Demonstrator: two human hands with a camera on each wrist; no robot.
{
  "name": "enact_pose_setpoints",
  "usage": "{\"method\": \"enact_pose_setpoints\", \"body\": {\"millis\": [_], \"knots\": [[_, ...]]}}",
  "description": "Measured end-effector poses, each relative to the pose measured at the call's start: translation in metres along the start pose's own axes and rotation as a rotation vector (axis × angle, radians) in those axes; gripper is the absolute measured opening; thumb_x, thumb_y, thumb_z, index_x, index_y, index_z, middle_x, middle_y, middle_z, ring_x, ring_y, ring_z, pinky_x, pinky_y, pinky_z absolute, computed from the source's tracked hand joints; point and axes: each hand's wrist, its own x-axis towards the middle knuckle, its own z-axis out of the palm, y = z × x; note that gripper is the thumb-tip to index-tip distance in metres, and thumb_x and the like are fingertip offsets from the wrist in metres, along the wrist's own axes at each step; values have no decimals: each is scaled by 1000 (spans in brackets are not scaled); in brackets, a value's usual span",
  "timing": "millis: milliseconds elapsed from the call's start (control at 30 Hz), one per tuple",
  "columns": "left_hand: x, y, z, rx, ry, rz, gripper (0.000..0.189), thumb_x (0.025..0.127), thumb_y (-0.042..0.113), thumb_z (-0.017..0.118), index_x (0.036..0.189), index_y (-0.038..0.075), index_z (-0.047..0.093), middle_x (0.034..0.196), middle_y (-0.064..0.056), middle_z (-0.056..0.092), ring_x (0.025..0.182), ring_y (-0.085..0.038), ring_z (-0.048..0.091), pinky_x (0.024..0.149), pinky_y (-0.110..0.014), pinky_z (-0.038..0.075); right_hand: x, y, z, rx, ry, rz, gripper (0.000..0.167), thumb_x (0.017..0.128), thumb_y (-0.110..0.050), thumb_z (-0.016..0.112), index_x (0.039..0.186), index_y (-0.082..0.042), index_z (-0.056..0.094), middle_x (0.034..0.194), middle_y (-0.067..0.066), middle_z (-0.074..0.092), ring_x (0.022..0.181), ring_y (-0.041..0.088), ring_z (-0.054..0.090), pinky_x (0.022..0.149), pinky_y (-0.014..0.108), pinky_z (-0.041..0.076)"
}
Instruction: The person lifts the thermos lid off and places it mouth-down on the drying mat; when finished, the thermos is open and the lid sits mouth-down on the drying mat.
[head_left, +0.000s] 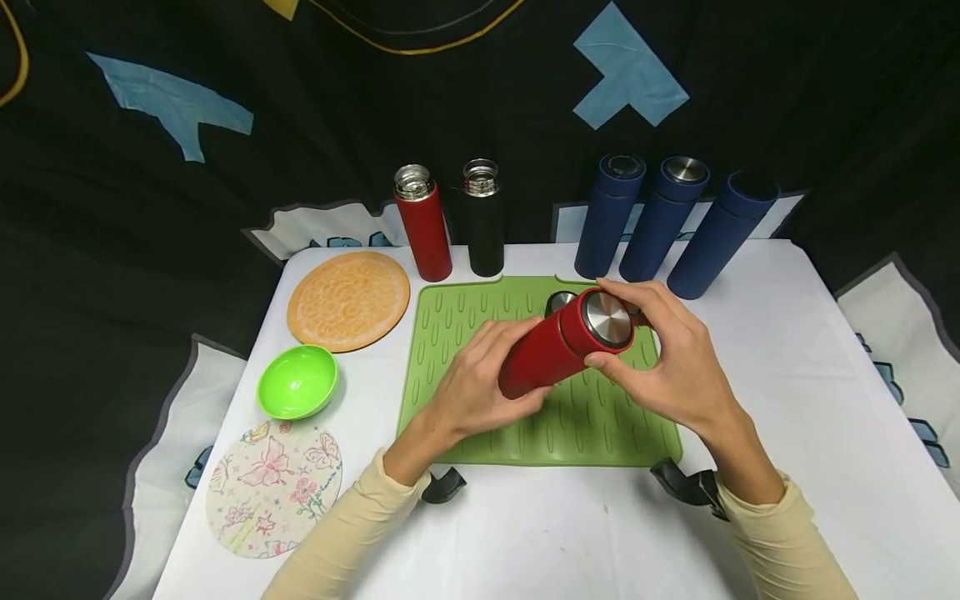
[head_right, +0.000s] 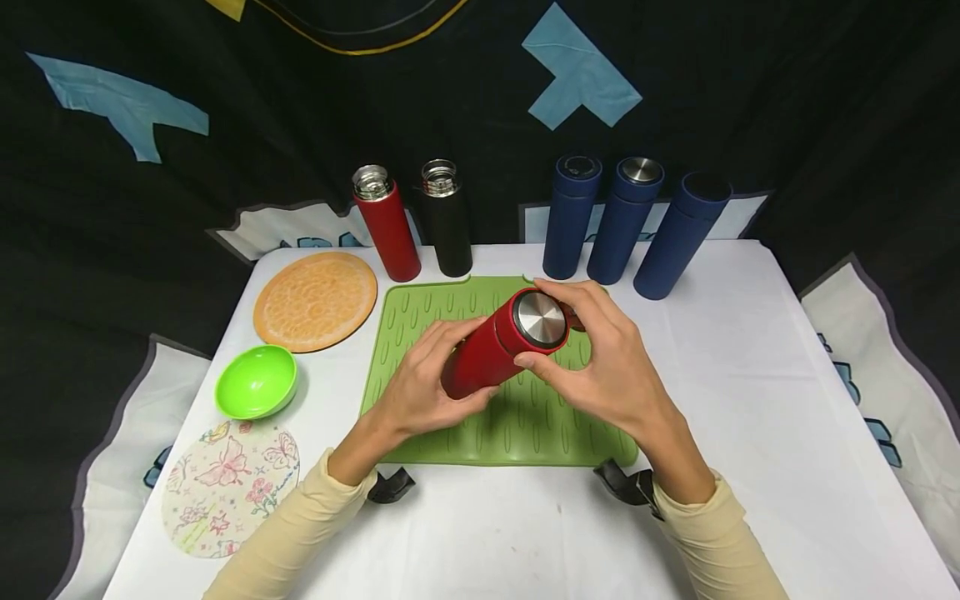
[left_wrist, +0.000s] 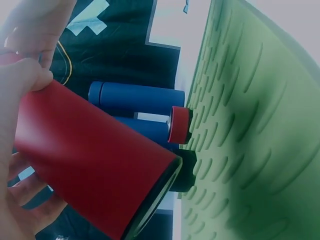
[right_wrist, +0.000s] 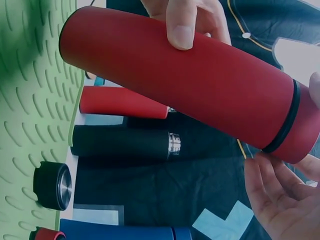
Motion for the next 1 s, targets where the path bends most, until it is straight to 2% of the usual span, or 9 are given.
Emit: {"method": "enact_pose_setpoints", "body": {"millis": [133, 367, 500, 600, 800, 1000], "knots": [[-1, 1, -1, -11, -13, -5, 80, 81, 28, 90, 151, 6, 56, 135, -11, 69, 115, -23, 65, 89, -35, 61, 1, -2, 0, -8, -3, -5, 74, 80, -13, 91, 148, -8, 63, 128, 8, 69, 112, 13, 64, 92, 13, 53], [-6, 0, -1, -87, -38, 0, 81, 78, 27, 91, 149, 6, 57, 129, -9, 71, 110, -20, 67, 86, -39, 62, 0, -3, 0, 42, -34, -36, 71, 79, -8, 86, 146, -6, 64, 132, 8, 69, 116, 14, 65, 95, 15, 54], [-7, 1, 0, -129, -46, -8, 81, 78, 26, 91, 149, 6, 58, 128, -8, 72, 108, -19, 68, 88, -37, 61, -1, -3, -1, 76, -71, -32, 71, 80, -8, 84, 148, -5, 63, 136, 8, 68, 123, 16, 64, 99, 18, 52], [-9, 2, 2, -140, -37, -22, 81, 78, 25, 91, 149, 7, 58, 129, -8, 72, 110, -19, 68, 88, -33, 61, -1, -3, -3, 60, -84, -21, 75, 81, -12, 87, 151, -7, 60, 138, 6, 67, 124, 16, 63, 99, 19, 52], [-10, 4, 4, -115, 0, -30, 80, 78, 26, 92, 148, 8, 59, 129, -8, 72, 111, -20, 66, 87, -31, 61, 2, -3, -6, 24, -46, -17, 71, 82, -26, 95, 144, -7, 66, 129, 5, 68, 112, 14, 64, 93, 16, 54], [-9, 4, 5, -130, -11, -34, 79, 78, 26, 91, 148, 9, 59, 129, -7, 72, 111, -18, 66, 87, -29, 60, 3, -3, -5, 12, -47, -14, 67, 77, -13, 94, 140, -6, 68, 128, 6, 69, 113, 13, 64, 92, 17, 54]]}}
